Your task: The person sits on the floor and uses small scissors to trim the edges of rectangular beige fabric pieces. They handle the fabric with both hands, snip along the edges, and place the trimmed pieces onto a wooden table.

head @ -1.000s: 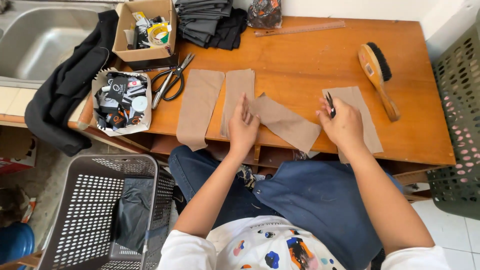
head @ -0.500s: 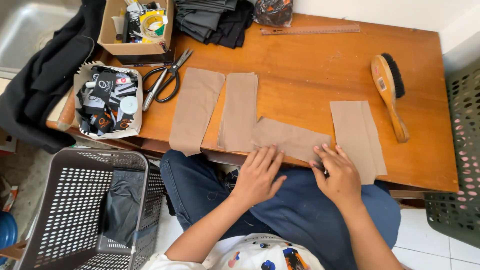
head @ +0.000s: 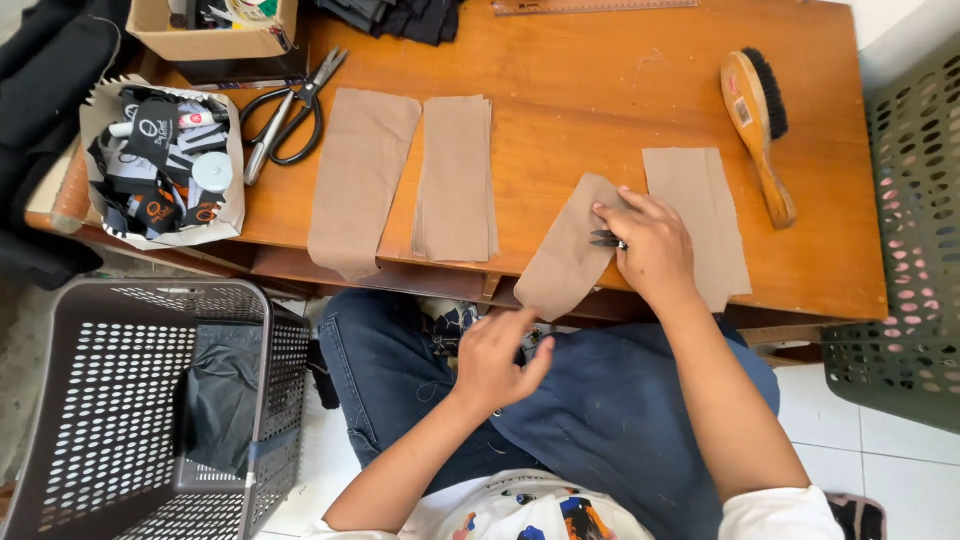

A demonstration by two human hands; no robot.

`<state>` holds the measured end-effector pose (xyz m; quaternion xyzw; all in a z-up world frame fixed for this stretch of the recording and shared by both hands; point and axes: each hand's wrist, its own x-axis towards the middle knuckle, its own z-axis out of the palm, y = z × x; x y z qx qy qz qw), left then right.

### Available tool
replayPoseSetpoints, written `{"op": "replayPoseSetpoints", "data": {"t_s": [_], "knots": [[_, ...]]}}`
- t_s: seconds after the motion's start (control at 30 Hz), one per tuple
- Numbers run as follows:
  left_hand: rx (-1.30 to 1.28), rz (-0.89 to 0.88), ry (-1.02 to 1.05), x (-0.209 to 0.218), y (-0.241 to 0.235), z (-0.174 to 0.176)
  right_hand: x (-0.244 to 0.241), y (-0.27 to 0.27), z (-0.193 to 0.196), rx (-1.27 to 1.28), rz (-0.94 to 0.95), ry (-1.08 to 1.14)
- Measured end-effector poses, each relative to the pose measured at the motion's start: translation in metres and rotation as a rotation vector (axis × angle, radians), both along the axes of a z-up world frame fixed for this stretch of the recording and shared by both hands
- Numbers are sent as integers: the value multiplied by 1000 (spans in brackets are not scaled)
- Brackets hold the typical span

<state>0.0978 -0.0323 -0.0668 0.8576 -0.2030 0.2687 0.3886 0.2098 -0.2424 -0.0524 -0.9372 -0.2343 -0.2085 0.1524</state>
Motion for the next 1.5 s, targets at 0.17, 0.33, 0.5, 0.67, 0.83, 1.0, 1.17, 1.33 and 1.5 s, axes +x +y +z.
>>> {"op": "replayPoseSetpoints", "data": {"t_s": [0.17, 0.33, 0.5, 0.67, 0.83, 1.0, 1.17, 1.33, 1.5], "knots": [[-1007, 116, 685, -6, -5, -26, -51, 21, 50, 334, 68, -201], [-1049, -31, 898, -3, -10, -27, -131, 26, 7, 797, -164, -156], [-1052, -154, 840, 11, -27, -45, -171, 27, -64, 1082, -310, 363], [-1241, -147, 854, 14, -34, -45, -163, 17, -92, 1085, -390, 671], [-1255, -149, 906, 19, -36, -47, -151, 20, -91, 1210, -327, 747], [-1115, -346, 946, 17, -38, -128, -136, 32, -60, 1393, -271, 616], [-981, -467, 589, 21, -39, -48, -109, 31, -58, 1163, -241, 463], [-1175, -489, 726, 21, -32, -77, -114, 37, -69, 1288, -273, 418], [-1285, -503, 914, 24, -31, -62, -114, 51, -45, 1287, -245, 419]]}}
